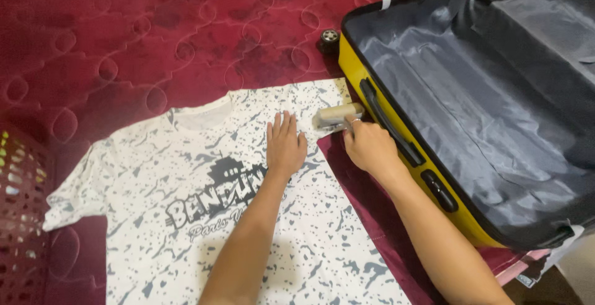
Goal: The person takes a white t-shirt from a laundry basket, lays it flat on a bed, and uses a lint roller to remove lint from the shirt's surface. The person rolls the lint roller over the shirt repeatedly, covering the sleeves and body.
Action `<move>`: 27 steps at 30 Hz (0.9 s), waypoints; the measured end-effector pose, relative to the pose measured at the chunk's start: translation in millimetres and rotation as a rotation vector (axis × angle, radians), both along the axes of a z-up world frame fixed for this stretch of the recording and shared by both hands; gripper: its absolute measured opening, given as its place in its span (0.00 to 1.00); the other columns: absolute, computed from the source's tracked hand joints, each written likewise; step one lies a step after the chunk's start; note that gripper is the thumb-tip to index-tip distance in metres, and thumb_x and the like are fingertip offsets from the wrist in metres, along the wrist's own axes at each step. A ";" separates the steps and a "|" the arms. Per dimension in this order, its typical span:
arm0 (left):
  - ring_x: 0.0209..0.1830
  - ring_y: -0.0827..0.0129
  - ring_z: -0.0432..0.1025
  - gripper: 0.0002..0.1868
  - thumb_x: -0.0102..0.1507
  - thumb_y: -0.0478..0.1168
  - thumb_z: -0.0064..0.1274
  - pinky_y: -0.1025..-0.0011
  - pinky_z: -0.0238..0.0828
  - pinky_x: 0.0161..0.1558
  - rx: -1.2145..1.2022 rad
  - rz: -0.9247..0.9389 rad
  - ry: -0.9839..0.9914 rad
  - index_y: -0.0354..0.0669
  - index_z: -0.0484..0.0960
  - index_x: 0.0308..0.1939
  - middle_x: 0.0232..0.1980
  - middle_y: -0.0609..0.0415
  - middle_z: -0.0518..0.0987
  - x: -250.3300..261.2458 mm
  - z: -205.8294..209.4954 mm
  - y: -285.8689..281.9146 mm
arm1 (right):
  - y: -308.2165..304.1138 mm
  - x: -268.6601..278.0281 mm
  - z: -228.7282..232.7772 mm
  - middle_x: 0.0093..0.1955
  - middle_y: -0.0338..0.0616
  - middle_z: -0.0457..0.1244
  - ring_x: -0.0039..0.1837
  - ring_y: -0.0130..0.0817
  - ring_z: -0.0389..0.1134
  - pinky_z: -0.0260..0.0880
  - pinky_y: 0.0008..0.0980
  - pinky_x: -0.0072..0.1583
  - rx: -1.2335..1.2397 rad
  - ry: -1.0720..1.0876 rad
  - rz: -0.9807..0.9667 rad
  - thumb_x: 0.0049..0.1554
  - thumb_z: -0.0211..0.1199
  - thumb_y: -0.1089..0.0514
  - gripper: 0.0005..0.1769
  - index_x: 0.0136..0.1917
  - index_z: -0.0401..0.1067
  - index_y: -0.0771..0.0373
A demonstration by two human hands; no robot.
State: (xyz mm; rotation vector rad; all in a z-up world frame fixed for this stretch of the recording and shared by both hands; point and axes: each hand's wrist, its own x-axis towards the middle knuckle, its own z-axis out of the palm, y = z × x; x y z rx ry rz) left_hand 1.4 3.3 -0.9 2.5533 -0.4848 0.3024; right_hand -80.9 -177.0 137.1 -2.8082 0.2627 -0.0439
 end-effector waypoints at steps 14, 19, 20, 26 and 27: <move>0.81 0.48 0.50 0.31 0.66 0.45 0.44 0.51 0.37 0.78 -0.027 0.006 -0.046 0.28 0.68 0.70 0.77 0.38 0.62 0.2 -2.7 -0.1 | -4.3 101.4 -57.3 0.54 0.65 0.68 0.53 0.67 0.71 0.70 0.60 0.55 0.076 -0.178 0.063 0.59 0.54 0.54 0.25 0.69 0.68 0.63; 0.81 0.47 0.50 0.32 0.67 0.45 0.44 0.51 0.37 0.78 -0.023 0.000 -0.062 0.27 0.68 0.70 0.77 0.37 0.62 2.8 -3.4 0.3 | -10.1 71.6 -44.4 0.53 0.65 0.69 0.56 0.65 0.71 0.70 0.59 0.59 0.018 -0.013 0.043 0.60 0.54 0.53 0.25 0.70 0.68 0.58; 0.81 0.47 0.49 0.32 0.67 0.45 0.44 0.51 0.37 0.78 -0.017 -0.001 -0.055 0.27 0.67 0.70 0.77 0.36 0.62 2.6 -3.8 0.8 | -10.0 70.1 -44.3 0.53 0.64 0.69 0.56 0.65 0.71 0.70 0.59 0.59 0.000 0.004 0.045 0.60 0.54 0.52 0.25 0.70 0.67 0.59; 0.81 0.47 0.49 0.32 0.67 0.45 0.44 0.51 0.37 0.78 -0.033 -0.006 -0.049 0.27 0.67 0.71 0.78 0.37 0.61 0.4 -5.2 -0.5 | -8.6 103.1 -67.1 0.62 0.64 0.65 0.56 0.68 0.69 0.69 0.60 0.58 0.093 -0.138 0.061 0.62 0.51 0.52 0.28 0.74 0.62 0.58; 0.80 0.47 0.49 0.32 0.67 0.45 0.44 0.51 0.37 0.77 -0.032 -0.005 -0.048 0.26 0.67 0.71 0.78 0.36 0.61 0.6 -4.3 0.8 | -7.7 107.1 -70.9 0.65 0.65 0.63 0.56 0.70 0.68 0.69 0.60 0.57 0.116 -0.176 0.069 0.62 0.51 0.53 0.29 0.76 0.60 0.58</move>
